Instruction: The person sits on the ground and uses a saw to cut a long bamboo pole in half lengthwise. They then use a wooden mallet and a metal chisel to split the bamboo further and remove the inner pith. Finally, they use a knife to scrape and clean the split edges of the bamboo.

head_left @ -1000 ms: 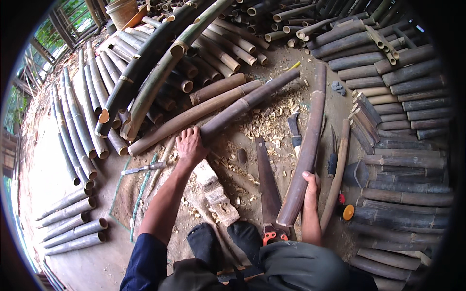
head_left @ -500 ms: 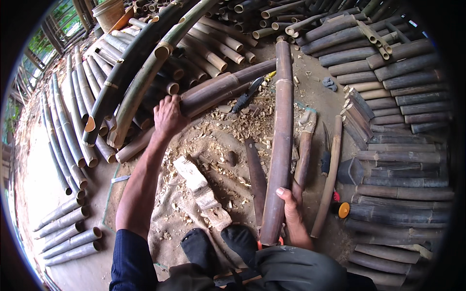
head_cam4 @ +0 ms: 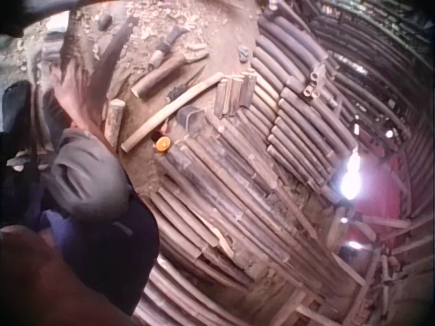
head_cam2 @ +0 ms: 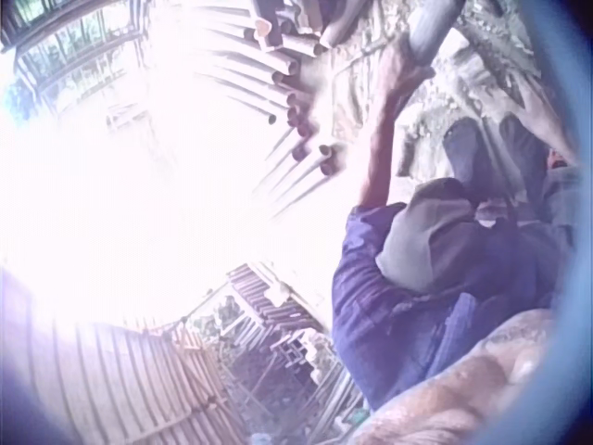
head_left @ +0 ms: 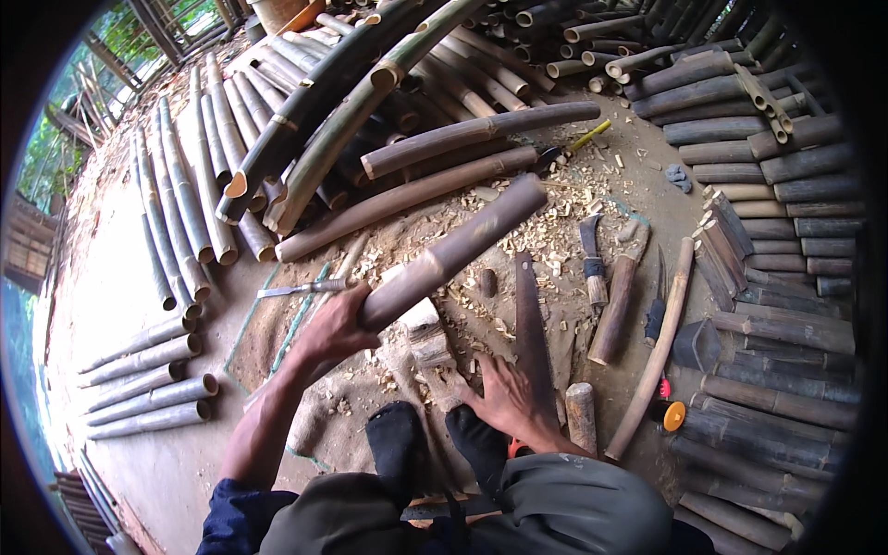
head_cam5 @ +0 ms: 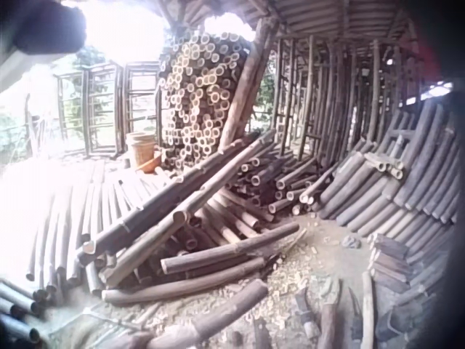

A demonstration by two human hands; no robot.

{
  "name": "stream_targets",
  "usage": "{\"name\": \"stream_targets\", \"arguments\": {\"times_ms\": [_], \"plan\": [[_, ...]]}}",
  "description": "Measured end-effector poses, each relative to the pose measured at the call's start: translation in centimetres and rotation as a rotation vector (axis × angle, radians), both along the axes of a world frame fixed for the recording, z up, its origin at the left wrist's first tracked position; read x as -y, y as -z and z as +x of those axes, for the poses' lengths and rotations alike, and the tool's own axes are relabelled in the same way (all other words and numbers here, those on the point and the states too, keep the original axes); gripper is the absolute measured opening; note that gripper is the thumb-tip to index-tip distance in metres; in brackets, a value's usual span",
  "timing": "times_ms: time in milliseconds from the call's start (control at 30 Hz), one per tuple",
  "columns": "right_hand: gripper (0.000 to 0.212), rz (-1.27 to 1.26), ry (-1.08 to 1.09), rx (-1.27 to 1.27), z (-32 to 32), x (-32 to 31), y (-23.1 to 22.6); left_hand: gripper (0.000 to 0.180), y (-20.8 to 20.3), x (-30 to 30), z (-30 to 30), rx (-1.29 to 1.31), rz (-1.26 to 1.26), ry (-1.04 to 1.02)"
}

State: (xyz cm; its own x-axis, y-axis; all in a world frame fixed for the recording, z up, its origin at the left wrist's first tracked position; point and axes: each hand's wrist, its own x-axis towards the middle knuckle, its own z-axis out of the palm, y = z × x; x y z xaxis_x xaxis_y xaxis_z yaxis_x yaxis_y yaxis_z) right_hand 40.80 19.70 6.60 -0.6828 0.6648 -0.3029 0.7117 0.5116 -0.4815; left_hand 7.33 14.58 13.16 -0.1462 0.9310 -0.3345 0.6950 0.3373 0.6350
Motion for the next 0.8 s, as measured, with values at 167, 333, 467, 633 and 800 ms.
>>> {"name": "stream_targets", "arguments": {"times_ms": [167,333,467,633,800], "plan": [[0.097,-0.077,0.026,0.102,-2.8,3.0,3.9,0.052,4.7,9.6,0.6,-0.161,0.013,-0.098],[0.066,-0.273,0.109,0.053,-0.7,-0.3,3.9,0.051,9.7,15.4,1.0,-0.266,0.124,-0.128],[0.039,-0.216,0.523,-0.085,4.0,-11.3,6.2,0.054,10.9,17.5,1.3,-0.356,0.045,-0.177],[0.031,-0.133,0.204,-0.075,-3.6,-19.0,4.3,0.074,8.6,16.5,2.3,-0.375,0.035,-0.218],[0.027,-0.179,0.096,-0.075,-6.9,-20.7,5.6,0.066,9.0,16.4,1.3,-0.282,-0.040,-0.188]]}}
